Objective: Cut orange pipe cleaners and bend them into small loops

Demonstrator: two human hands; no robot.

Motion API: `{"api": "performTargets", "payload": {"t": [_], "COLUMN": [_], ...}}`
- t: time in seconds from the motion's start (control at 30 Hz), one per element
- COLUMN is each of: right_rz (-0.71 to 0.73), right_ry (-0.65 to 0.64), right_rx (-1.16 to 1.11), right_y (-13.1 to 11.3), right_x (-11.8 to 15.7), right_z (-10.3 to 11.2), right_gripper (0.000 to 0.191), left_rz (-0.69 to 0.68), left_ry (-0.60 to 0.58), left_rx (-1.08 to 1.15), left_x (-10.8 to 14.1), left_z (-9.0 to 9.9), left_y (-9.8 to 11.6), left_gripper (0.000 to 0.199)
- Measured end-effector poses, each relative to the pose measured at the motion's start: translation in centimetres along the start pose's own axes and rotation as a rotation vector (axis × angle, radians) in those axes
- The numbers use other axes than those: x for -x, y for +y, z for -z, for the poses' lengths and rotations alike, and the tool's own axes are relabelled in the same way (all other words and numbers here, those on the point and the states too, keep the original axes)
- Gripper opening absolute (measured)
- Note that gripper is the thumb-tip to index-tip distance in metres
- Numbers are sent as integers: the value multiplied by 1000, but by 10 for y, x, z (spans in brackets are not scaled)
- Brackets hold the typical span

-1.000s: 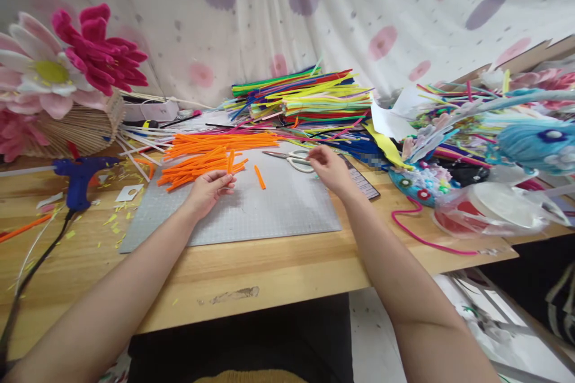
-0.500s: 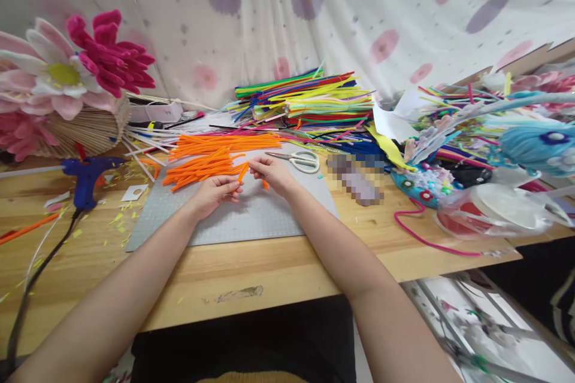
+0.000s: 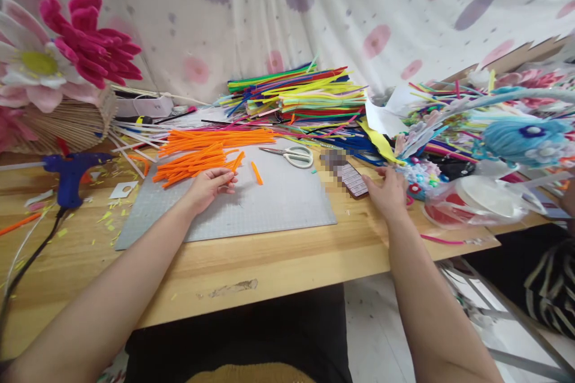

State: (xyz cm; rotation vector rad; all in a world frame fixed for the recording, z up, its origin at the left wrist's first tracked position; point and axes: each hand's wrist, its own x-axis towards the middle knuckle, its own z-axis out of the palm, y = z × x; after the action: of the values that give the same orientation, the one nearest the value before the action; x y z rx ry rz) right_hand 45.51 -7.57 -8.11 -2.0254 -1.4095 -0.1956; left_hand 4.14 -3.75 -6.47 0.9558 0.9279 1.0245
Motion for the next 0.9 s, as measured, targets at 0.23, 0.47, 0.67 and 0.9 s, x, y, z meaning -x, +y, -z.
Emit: {"api": "performTargets", "payload": {"t": [0.23, 0.47, 0.67, 0.9], "right_rz": [21, 31, 42, 148], "right_ry": [-43, 24, -221, -926], "right_rx": [42, -10, -394, -901], "right_y": [17, 0, -91, -226], "right_x": [12, 8, -4, 33], "right_z": [-10, -3, -11, -51], "right_gripper": [44, 35, 28, 32], "left_rz": [-10, -17, -36, -59], "left_ry": [3, 3, 24, 41], "left_rx": [13, -2, -63, -68], "left_x": [1, 1, -2, 3], "left_z": [1, 0, -1, -1], "left_y": [0, -1, -8, -4], "left_gripper": [28, 29, 34, 36]}}
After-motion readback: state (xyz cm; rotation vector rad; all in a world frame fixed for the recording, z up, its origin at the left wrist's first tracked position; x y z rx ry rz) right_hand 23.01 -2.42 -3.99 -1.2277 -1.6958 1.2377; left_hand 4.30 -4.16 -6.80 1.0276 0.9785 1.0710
